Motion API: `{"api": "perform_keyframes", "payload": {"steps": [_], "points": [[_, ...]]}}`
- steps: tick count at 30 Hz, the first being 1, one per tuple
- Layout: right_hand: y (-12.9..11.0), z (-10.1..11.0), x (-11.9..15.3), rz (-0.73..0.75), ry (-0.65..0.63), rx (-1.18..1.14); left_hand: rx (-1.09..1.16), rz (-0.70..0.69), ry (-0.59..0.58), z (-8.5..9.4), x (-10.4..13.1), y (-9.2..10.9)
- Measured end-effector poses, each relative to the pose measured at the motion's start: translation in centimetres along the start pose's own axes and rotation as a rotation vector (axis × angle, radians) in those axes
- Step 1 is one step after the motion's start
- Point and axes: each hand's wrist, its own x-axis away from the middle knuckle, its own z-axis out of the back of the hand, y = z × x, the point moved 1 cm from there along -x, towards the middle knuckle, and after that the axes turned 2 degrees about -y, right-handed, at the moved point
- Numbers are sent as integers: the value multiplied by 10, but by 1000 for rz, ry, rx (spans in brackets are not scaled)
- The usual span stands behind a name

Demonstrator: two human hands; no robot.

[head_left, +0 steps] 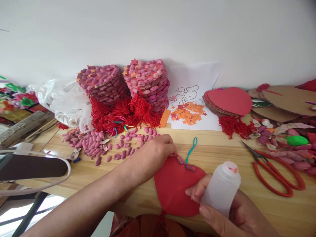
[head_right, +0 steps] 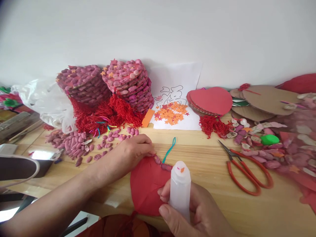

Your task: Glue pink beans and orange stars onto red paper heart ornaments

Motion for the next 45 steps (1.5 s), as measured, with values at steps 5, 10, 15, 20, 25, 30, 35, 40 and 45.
{"api": "perform_keyframes", "payload": {"steps": [5, 10, 15, 20, 25, 30, 35, 40, 45], "points": [[-7, -1, 0, -25, -2, 7, -12, -31, 40, -3, 1, -4], [-13, -2, -1, 16, 53, -13, -76, -30, 37, -3, 1, -5], [-15, -2, -5, 41, 8, -30, -126, -8, 60, 1, 4, 0], [-16, -1, -5, 55, -8, 8, -66, 54, 161, -1, 18, 6], [-14, -1, -5, 93, -13, 17, -86, 33, 262, -17, 35, 10], [-9, -1, -6, 134, 7, -11, -147, 37, 282, -30, 44, 14], [-12, -3, -5, 151, 32, 13, -179, 42, 254, -33, 46, 17], [-15, -7, -3, 158, 61, 48, -199, 48, 224, -34, 47, 21], [-11, -11, -4, 180, 141, 45, -238, 37, 234, -36, 46, 22]]}}
